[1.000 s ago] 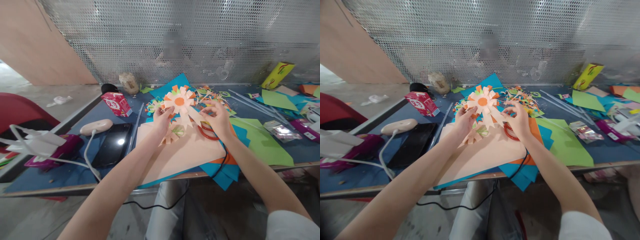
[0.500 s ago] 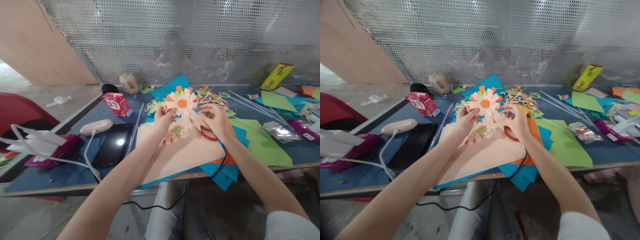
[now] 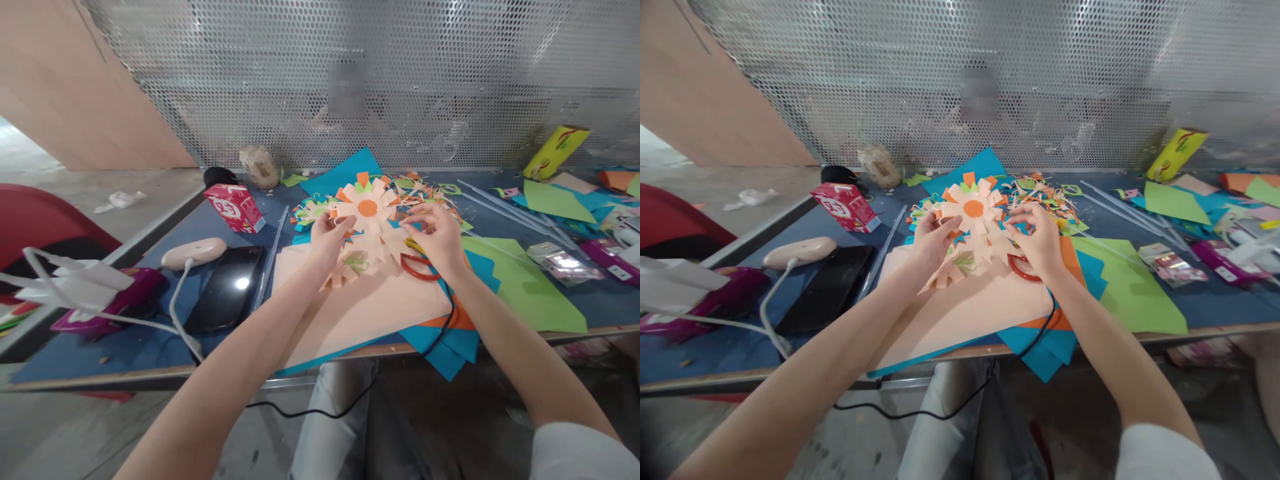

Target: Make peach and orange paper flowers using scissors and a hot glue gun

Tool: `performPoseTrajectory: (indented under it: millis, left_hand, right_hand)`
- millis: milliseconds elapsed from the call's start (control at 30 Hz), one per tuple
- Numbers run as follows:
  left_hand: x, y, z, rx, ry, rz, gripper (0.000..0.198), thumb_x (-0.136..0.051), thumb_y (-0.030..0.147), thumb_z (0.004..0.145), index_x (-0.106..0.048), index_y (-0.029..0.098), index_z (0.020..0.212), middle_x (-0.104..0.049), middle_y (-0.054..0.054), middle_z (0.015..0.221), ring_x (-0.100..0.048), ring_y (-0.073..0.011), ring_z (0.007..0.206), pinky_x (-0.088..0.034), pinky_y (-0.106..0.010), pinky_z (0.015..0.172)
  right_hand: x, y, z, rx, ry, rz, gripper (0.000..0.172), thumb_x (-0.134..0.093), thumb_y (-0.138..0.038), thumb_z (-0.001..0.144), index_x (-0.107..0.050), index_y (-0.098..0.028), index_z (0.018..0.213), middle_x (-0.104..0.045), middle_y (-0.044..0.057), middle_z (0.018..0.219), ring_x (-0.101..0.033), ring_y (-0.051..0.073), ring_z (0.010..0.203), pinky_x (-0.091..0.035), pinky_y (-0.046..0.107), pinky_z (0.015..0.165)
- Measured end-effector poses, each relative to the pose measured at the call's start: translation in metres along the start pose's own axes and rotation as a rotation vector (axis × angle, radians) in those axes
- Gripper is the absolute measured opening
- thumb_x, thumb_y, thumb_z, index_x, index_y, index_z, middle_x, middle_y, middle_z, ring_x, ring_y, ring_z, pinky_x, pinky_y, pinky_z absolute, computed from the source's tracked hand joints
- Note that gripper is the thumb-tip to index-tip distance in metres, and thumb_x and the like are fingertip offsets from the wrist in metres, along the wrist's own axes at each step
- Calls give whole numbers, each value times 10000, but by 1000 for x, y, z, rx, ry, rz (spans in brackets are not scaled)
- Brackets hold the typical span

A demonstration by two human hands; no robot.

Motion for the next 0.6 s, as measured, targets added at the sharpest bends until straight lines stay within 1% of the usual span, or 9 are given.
performPoseTrajectory:
  millis: [133,267,333,433,500,600]
  left_hand:
    - [0,1,0,2,17,-3,379,-793,206,462,-505,173,706,-567,69,573,-540,-58,498,-438,-187,520]
    - [-1,1,0,-1,15,4,383,-785,211,454,-500,175,708,-572,72,569,-536,-53,502,-427,-178,514]
    - [-1,1,1,-2,17,15,380,-781,215,459,-496,174,707,-567,73,558,-525,-50,491,-419,-175,505]
    - [0,0,1,5,33,13,393,-783,222,458,-481,174,705,-579,65,581,-532,-53,499,-431,-182,516]
    - [1,0,1,5,30,6,398,-785,230,461,-482,174,713,-583,63,600,-538,-56,510,-441,-190,529]
    - [1,0,3,2,22,11,391,-783,237,465,-492,175,719,-584,61,606,-540,-61,511,-445,-199,536]
  right_hand:
    - [0,0,0,-4,-2,19,237,-660,-277,692,-531,-196,874,-674,8,764,-530,96,552,-375,235,496]
    - [1,0,0,9,9,46,244,-672,-261,675,-549,-194,874,-660,1,746,-551,103,589,-366,224,482]
    - [2,-1,1,23,6,81,236,-673,-247,673,-553,-198,870,-653,1,751,-574,111,626,-385,225,493]
    - [2,-5,1,43,-35,201,214,-665,-226,681,-552,-205,861,-638,1,776,-603,124,704,-446,236,543]
    - [3,-8,2,30,-62,294,207,-670,-236,679,-548,-208,843,-624,1,774,-617,138,739,-484,253,569]
    - [10,-11,3,-15,-77,406,219,-682,-267,681,-533,-214,832,-597,-13,731,-641,164,737,-512,273,545]
Point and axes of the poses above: each hand's wrist, its own z-axis towards the middle knuckle, its own x-axis out of the back of the hand, y = z × x, the point moved 5 cm from there along z, towards the middle knuckle
